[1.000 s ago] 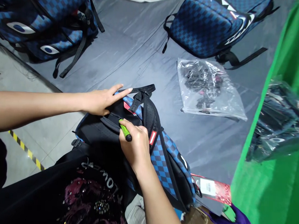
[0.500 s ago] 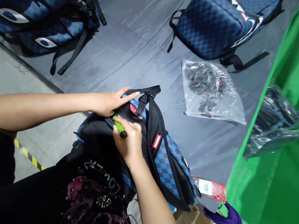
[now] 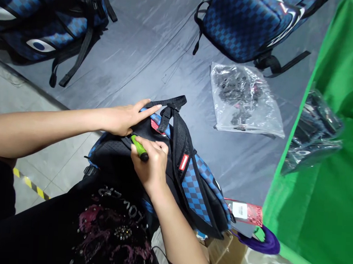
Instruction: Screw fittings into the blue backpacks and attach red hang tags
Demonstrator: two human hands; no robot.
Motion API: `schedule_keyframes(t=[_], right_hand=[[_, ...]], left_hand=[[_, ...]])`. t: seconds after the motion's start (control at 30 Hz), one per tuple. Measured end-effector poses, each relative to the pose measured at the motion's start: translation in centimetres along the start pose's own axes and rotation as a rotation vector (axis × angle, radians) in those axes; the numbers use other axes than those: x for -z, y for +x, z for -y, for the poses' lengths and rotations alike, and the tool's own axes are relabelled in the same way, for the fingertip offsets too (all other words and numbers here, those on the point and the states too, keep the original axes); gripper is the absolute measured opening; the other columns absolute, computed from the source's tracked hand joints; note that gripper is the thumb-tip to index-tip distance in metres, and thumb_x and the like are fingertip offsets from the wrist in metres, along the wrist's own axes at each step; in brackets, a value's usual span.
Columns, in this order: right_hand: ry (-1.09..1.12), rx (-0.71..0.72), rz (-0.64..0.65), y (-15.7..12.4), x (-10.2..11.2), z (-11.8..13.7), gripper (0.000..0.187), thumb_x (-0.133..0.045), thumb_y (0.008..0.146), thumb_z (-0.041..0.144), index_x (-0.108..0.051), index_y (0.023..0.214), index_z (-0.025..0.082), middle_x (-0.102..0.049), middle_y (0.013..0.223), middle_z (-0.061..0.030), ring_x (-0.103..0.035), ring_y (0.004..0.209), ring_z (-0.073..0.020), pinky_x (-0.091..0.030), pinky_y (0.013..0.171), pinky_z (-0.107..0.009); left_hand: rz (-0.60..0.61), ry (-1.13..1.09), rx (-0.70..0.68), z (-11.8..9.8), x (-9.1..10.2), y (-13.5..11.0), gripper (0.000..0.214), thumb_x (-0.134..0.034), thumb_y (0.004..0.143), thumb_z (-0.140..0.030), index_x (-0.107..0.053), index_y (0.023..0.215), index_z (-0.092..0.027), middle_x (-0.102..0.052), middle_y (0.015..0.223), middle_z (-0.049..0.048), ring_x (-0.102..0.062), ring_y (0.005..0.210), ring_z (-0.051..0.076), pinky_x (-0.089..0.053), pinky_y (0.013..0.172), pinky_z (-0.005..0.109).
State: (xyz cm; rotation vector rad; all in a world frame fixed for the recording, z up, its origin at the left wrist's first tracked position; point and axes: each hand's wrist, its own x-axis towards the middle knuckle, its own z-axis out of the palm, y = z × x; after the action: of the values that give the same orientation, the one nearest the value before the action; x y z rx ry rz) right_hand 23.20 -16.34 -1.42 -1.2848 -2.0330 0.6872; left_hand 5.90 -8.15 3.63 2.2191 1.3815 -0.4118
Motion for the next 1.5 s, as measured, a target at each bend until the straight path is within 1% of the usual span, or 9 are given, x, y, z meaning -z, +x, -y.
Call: schedule_keyframes(t=[0.1, 0.2, 0.43, 0.57, 0.7, 0.87, 1.0, 1.07, 1.5], right_hand=[[0.02, 0.008, 0.027, 0.3, 0.3, -0.1, 0.02, -0.06, 0.087, 0.021, -0.071, 0.103, 0.025, -0.077, 0.109, -0.0056, -0.073, 0.097, -0.0221, -0.045, 0.092, -0.041], [0.087, 0.055, 0.155, 0.7, 1.1, -0.4, 0.025, -0.06, 0.085, 0.016, -0.072, 0.105, 0.025, -0.074, 0.118, -0.0061, -0.069, 0.109, -0.0226, -0.047, 0.093, -0.042], [0.099, 0.085, 0.317, 1.5, 2.5, -1.0, 0.031, -0.056, 0.087, 0.014, -0.072, 0.111, 0.027, -0.069, 0.127, -0.007, -0.065, 0.118, -0.0232, -0.045, 0.098, -0.044], [0.089, 0.064, 0.332, 1.7, 2.6, -1.0, 0.031, -0.057, 0.087, 0.014, -0.071, 0.111, 0.027, -0.069, 0.127, -0.007, -0.065, 0.119, -0.0238, -0.044, 0.098, -0.045], [0.087, 0.087, 0.34, 1.8, 2.6, -0.9, 0.031, -0.057, 0.087, 0.013, -0.071, 0.112, 0.026, -0.069, 0.127, -0.007, -0.066, 0.118, -0.023, -0.045, 0.097, -0.043], [0.084, 0.056, 0.247, 1.3, 1.9, -0.6, 0.025, -0.061, 0.088, 0.019, -0.071, 0.11, 0.025, -0.072, 0.121, -0.0068, -0.069, 0.111, -0.0229, -0.047, 0.094, -0.041], [-0.025, -0.05, 0.03, 0.4, 0.6, -0.4, 0.019, -0.067, 0.089, 0.035, -0.073, 0.102, 0.024, -0.078, 0.1, -0.0062, -0.074, 0.089, -0.0233, -0.046, 0.087, -0.041], [-0.041, -0.041, -0.061, 0.0, 0.0, -0.3, 0.02, -0.066, 0.09, 0.039, -0.074, 0.099, 0.023, -0.078, 0.097, -0.0071, -0.073, 0.087, -0.023, -0.046, 0.085, -0.04], [-0.142, 0.04, -0.315, 0.0, -1.9, -0.2, 0.016, -0.067, 0.09, 0.033, -0.074, 0.085, 0.019, -0.077, 0.082, -0.0043, -0.073, 0.08, -0.02, -0.046, 0.084, -0.036]], left_hand=[[-0.004, 0.003, -0.008, 0.0, 0.0, 0.0, 0.113, -0.056, 0.076, -0.006, 0.021, 0.155, -0.033, 0.005, 0.166, 0.0175, -0.053, 0.126, 0.031, -0.049, 0.094, 0.037], [-0.009, 0.007, -0.009, 0.0, 0.0, 0.0, 0.112, -0.057, 0.077, -0.007, 0.02, 0.155, -0.033, 0.005, 0.166, 0.0185, -0.054, 0.125, 0.031, -0.049, 0.092, 0.037], [-0.031, 0.0, -0.043, 0.5, -0.5, 0.2, 0.116, -0.058, 0.077, -0.011, 0.027, 0.152, -0.035, 0.006, 0.167, 0.0165, -0.055, 0.123, 0.031, -0.049, 0.093, 0.039], [-0.061, 0.002, -0.055, 0.8, -0.8, 0.3, 0.117, -0.058, 0.074, -0.01, 0.026, 0.152, -0.037, 0.001, 0.167, 0.0137, -0.057, 0.117, 0.028, -0.05, 0.087, 0.036], [-0.028, -0.004, -0.02, 0.5, -0.5, 0.3, 0.115, -0.058, 0.073, -0.008, 0.019, 0.155, -0.035, 0.004, 0.167, 0.0132, -0.054, 0.121, 0.028, -0.048, 0.091, 0.035], [-0.015, -0.012, -0.012, 0.5, -0.5, 0.4, 0.114, -0.057, 0.075, -0.009, 0.02, 0.155, -0.035, 0.006, 0.167, 0.0132, -0.051, 0.125, 0.031, -0.048, 0.093, 0.037], [-0.06, -0.009, -0.059, 1.0, -1.1, 0.5, 0.118, -0.057, 0.075, -0.01, 0.029, 0.15, -0.038, 0.005, 0.168, 0.0098, -0.053, 0.123, 0.03, -0.048, 0.092, 0.038], [-0.078, -0.008, -0.081, 1.3, -1.3, 0.6, 0.12, -0.058, 0.074, -0.01, 0.032, 0.148, -0.038, 0.005, 0.168, 0.0088, -0.053, 0.121, 0.029, -0.047, 0.092, 0.038], [0.003, -0.056, -0.018, 0.6, -0.4, 0.3, 0.118, -0.061, 0.075, -0.008, 0.02, 0.155, -0.038, 0.008, 0.167, 0.0117, -0.047, 0.129, 0.031, -0.046, 0.097, 0.038]])
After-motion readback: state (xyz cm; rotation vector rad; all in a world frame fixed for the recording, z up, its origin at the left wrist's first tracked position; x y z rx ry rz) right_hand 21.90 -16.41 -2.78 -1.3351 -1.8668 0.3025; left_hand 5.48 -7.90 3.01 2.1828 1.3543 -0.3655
